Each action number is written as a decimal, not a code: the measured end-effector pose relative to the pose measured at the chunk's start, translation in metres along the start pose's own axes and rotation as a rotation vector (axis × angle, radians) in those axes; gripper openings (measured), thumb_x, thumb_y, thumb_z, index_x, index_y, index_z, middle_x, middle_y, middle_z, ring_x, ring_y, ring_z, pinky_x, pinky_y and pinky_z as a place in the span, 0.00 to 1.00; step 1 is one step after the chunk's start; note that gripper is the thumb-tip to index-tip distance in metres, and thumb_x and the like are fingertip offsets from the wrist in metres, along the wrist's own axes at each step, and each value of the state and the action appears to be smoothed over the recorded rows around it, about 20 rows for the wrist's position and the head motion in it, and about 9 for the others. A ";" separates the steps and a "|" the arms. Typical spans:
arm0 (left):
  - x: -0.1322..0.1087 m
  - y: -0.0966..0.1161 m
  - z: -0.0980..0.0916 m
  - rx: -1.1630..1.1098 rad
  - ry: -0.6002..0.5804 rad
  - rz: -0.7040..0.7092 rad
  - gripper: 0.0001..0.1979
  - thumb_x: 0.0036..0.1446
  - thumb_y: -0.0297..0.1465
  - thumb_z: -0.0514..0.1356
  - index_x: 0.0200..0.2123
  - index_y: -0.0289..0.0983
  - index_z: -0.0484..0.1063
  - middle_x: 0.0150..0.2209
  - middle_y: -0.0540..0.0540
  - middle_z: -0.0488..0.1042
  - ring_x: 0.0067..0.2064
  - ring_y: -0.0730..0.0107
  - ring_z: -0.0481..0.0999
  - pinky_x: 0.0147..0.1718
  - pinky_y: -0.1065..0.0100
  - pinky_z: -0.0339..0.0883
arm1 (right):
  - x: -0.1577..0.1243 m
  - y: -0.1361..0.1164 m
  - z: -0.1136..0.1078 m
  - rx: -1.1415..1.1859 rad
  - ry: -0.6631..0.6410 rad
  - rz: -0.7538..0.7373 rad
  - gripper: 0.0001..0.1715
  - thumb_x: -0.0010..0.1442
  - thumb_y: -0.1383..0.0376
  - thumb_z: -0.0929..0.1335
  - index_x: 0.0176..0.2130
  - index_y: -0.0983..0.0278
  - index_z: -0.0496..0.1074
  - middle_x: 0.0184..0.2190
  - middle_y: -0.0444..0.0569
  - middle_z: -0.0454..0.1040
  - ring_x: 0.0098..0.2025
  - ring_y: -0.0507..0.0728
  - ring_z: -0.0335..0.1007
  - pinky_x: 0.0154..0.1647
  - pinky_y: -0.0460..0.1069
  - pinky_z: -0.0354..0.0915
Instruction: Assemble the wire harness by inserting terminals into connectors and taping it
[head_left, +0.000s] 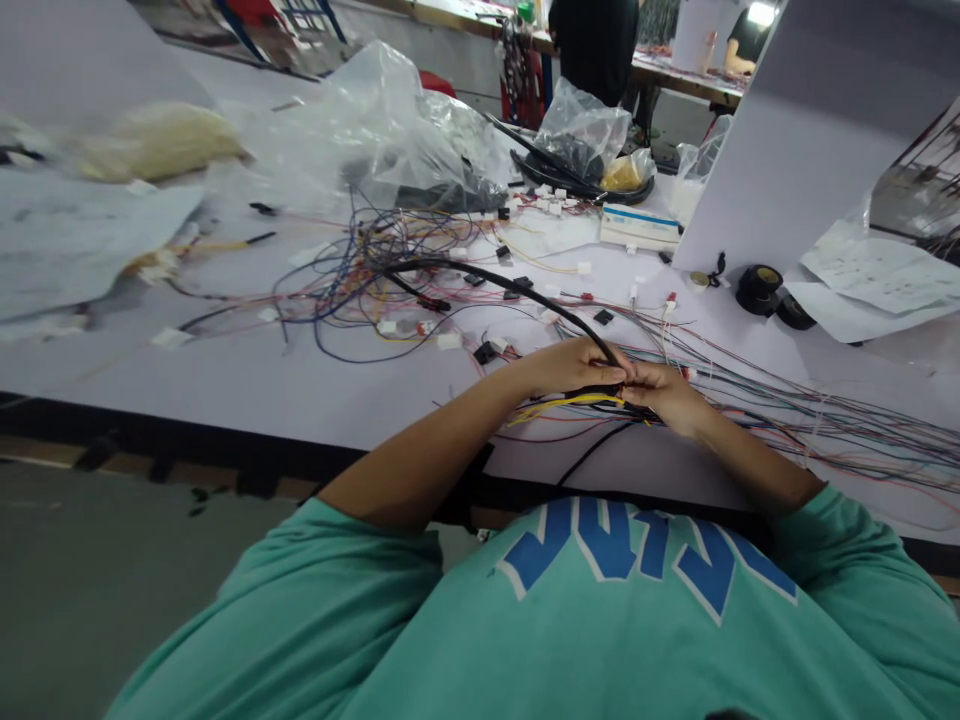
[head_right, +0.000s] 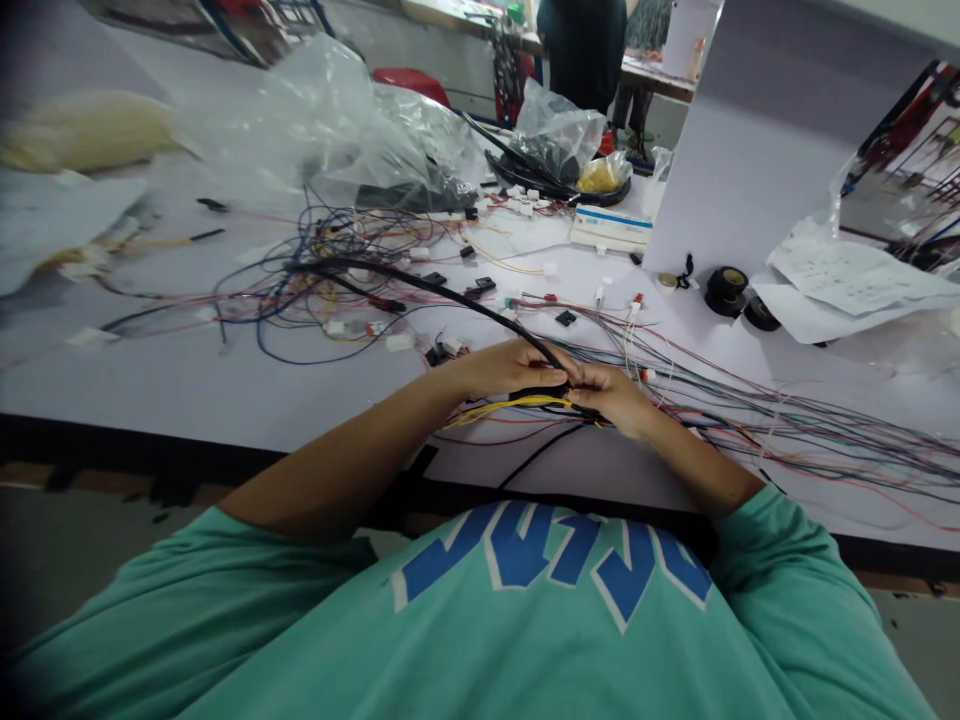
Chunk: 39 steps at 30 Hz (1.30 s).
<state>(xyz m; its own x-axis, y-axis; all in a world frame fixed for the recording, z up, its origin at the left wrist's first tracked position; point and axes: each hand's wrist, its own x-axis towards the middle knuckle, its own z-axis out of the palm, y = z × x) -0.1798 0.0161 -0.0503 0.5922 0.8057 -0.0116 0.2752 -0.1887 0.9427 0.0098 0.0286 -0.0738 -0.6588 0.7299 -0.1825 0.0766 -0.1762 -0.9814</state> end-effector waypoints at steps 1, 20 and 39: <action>-0.001 0.002 0.000 -0.019 -0.005 -0.036 0.17 0.52 0.40 0.58 0.37 0.32 0.75 0.37 0.45 0.77 0.41 0.68 0.73 0.44 0.69 0.65 | 0.000 0.000 0.000 0.000 -0.005 0.006 0.18 0.38 0.60 0.75 0.29 0.64 0.70 0.27 0.41 0.71 0.30 0.49 0.65 0.38 0.48 0.61; 0.008 0.003 0.017 -0.315 0.158 -0.260 0.07 0.44 0.30 0.63 0.23 0.30 0.71 0.19 0.49 0.70 0.20 0.76 0.67 0.22 0.74 0.61 | -0.055 -0.019 0.010 -1.480 -0.358 -0.682 0.21 0.58 0.71 0.58 0.48 0.64 0.69 0.37 0.53 0.76 0.45 0.56 0.68 0.52 0.54 0.57; 0.016 -0.003 0.050 0.044 0.384 -0.245 0.07 0.39 0.31 0.61 0.18 0.33 0.69 0.17 0.54 0.63 0.23 0.76 0.60 0.24 0.72 0.51 | -0.028 -0.021 -0.007 -1.530 0.046 -0.136 0.24 0.58 0.72 0.59 0.52 0.62 0.69 0.50 0.51 0.74 0.52 0.58 0.68 0.50 0.52 0.57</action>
<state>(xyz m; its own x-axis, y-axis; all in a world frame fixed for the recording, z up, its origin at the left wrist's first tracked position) -0.1331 0.0012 -0.0702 0.1843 0.9777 -0.1004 0.4087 0.0166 0.9125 0.0317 0.0161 -0.0482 -0.7035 0.7079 -0.0627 0.7100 0.6963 -0.1054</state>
